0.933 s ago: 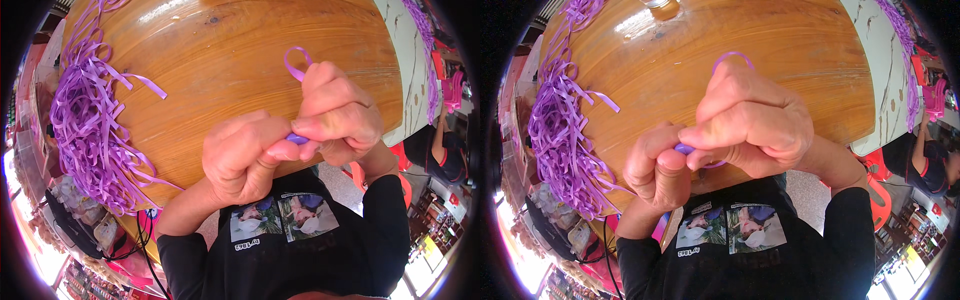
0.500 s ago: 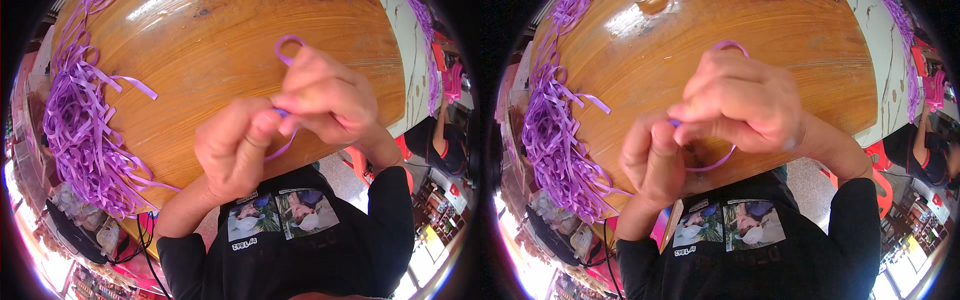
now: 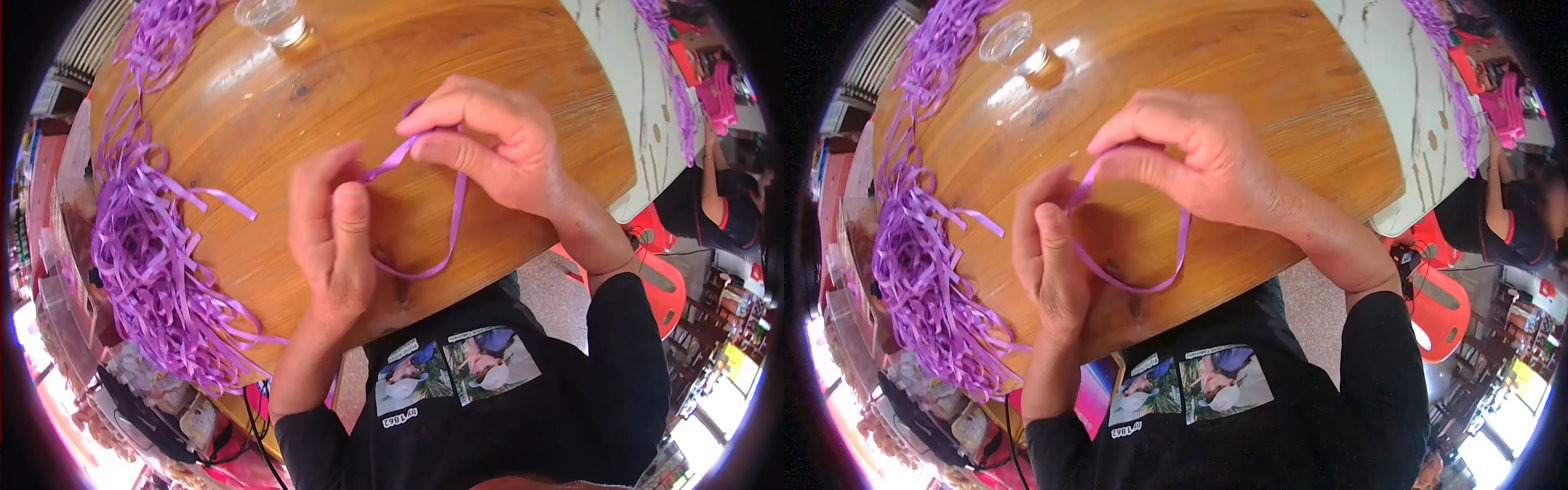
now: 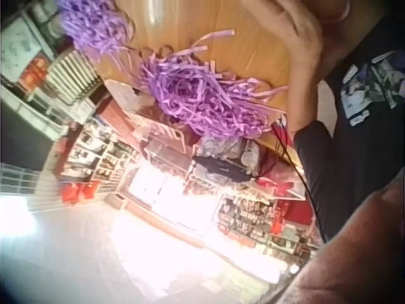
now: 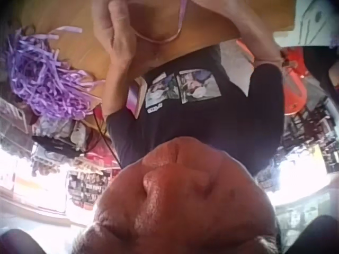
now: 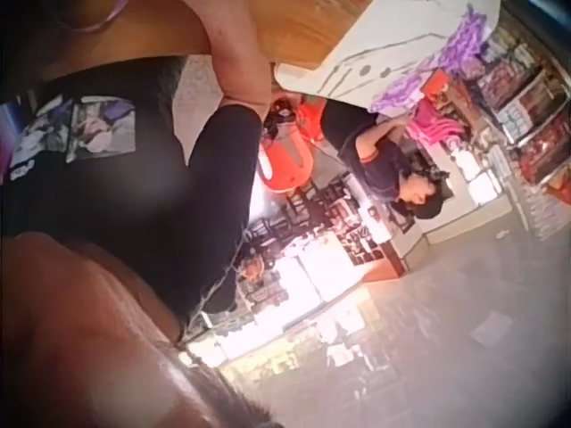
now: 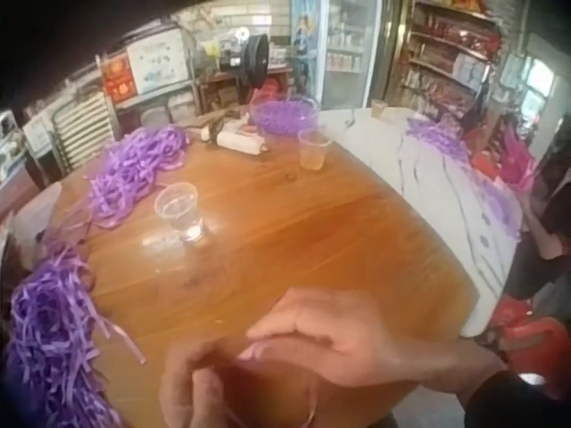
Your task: Rolling and coiling lengths of purple plastic ribbon by hand on a wooden table.
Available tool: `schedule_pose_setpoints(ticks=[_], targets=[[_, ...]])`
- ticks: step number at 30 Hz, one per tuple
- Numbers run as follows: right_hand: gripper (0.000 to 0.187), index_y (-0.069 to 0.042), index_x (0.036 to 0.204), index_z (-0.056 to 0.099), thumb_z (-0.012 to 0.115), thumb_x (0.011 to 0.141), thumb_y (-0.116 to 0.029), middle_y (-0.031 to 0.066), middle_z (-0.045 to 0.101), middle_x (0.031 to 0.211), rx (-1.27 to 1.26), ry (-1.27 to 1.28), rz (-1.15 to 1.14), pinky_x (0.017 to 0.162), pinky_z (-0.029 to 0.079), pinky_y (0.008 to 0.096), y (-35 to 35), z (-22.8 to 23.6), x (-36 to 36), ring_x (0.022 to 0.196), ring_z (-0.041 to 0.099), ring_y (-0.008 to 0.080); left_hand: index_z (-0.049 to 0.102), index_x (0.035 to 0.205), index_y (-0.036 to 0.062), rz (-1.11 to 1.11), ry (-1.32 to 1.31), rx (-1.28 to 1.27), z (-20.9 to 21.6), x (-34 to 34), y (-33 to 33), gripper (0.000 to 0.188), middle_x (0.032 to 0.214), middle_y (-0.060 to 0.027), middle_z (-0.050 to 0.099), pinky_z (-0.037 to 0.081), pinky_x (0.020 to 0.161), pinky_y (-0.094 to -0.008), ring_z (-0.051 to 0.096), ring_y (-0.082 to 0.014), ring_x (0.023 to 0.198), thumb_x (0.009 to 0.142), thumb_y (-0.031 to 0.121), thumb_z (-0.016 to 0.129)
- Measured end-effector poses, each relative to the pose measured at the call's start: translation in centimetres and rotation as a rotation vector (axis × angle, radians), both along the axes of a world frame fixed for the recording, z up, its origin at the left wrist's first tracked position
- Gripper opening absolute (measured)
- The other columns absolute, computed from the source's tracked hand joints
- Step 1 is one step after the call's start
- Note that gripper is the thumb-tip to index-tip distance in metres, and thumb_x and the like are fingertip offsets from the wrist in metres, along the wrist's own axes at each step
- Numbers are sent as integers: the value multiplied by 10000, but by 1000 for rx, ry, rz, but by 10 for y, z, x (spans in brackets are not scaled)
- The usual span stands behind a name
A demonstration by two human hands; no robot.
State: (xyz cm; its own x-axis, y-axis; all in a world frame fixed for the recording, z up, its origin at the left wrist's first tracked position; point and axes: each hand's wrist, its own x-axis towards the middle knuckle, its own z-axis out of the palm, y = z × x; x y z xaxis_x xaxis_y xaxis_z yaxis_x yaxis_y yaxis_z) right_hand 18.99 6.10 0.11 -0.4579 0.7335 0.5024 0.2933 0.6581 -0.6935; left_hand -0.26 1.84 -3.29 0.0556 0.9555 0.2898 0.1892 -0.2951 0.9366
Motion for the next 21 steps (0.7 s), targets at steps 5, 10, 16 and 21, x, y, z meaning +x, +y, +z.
schedule_pose_setpoints(ticks=[5,10,16,21], targets=[[187,-5,1062,627,570,895,-68,18,640,857,-500,443,-347,638,451,195,11,8,64,742,571,69,546,1108,-15,152,-180,-58,-3,-4,7,221,931,-49,520,410,800,-242,510,-121,876,935,118,510],[247,1,1088,625,623,855,-80,46,654,906,-327,740,-651,652,450,204,42,14,187,768,573,79,596,984,-11,45,-102,-143,-5,-4,-1,114,841,-35,530,422,684,-220,511,-107,754,877,22,575],[280,-13,1097,641,655,847,-139,35,658,1041,167,340,-1183,777,451,189,61,36,289,888,590,79,622,889,7,-108,191,115,-2,14,0,68,746,-89,562,435,604,-271,552,-179,674,827,-11,603],[287,-34,1103,646,630,869,-200,35,671,1013,58,-296,-1097,830,444,209,91,-4,252,939,600,80,605,855,37,-166,330,320,-12,18,1,118,725,-110,563,437,555,-346,550,-280,633,753,10,658]])
